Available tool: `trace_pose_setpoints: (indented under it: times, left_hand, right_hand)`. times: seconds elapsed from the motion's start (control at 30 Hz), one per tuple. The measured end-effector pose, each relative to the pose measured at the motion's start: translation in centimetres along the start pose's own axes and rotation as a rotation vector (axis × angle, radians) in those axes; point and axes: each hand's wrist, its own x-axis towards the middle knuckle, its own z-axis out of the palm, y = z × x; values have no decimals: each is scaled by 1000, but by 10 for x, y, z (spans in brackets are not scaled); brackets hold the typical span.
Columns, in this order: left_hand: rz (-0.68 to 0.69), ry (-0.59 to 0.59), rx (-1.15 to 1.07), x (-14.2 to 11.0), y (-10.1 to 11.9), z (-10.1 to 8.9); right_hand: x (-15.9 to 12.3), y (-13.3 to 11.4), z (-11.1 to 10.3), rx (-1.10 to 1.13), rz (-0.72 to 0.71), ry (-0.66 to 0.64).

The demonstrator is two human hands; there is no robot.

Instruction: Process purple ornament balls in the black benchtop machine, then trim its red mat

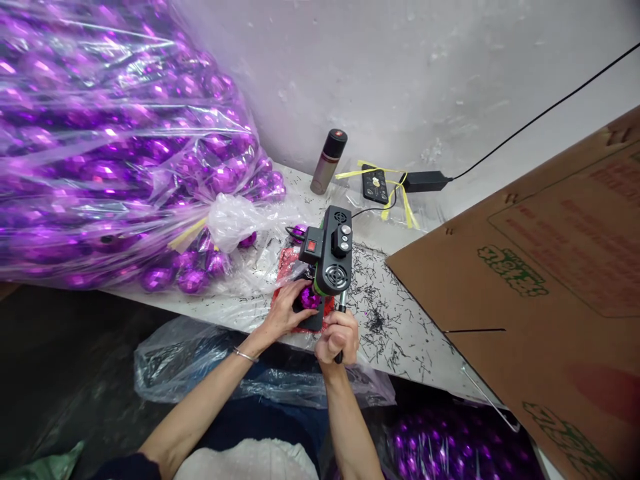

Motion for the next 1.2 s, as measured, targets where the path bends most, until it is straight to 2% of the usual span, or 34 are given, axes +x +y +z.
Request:
trace_pose_setpoints:
  times: [0.43, 0.53, 0.7, 0.8, 0.93, 1.1, 1.17, 1.2]
  left_hand:
    - [-4, -5, -1, 3, -3, 2]
    - [21, 8, 9, 3, -4, 2]
    - [39, 12, 27, 2, -4, 3]
    - [68, 38, 34, -2, 1, 0]
    - [154, 93, 82, -30, 13, -13]
    - [338, -87, 247, -89, 23, -34]
    - [380, -118, 272, -97, 24, -41]
    - [373, -119, 278, -93, 23, -46]
  right_hand:
    - [-2, 8, 0, 13, -66, -63]
    - [14, -2, -5, 26, -40, -77]
    - [61, -30, -13, 36, 122, -93]
    - [79, -38, -13, 57, 179, -91]
    - [76, -37, -13, 80, 139, -85]
    - [62, -31, -15, 82, 97, -110]
    - [58, -30, -15, 79, 89, -107]
    - [57, -30, -15, 77, 86, -103]
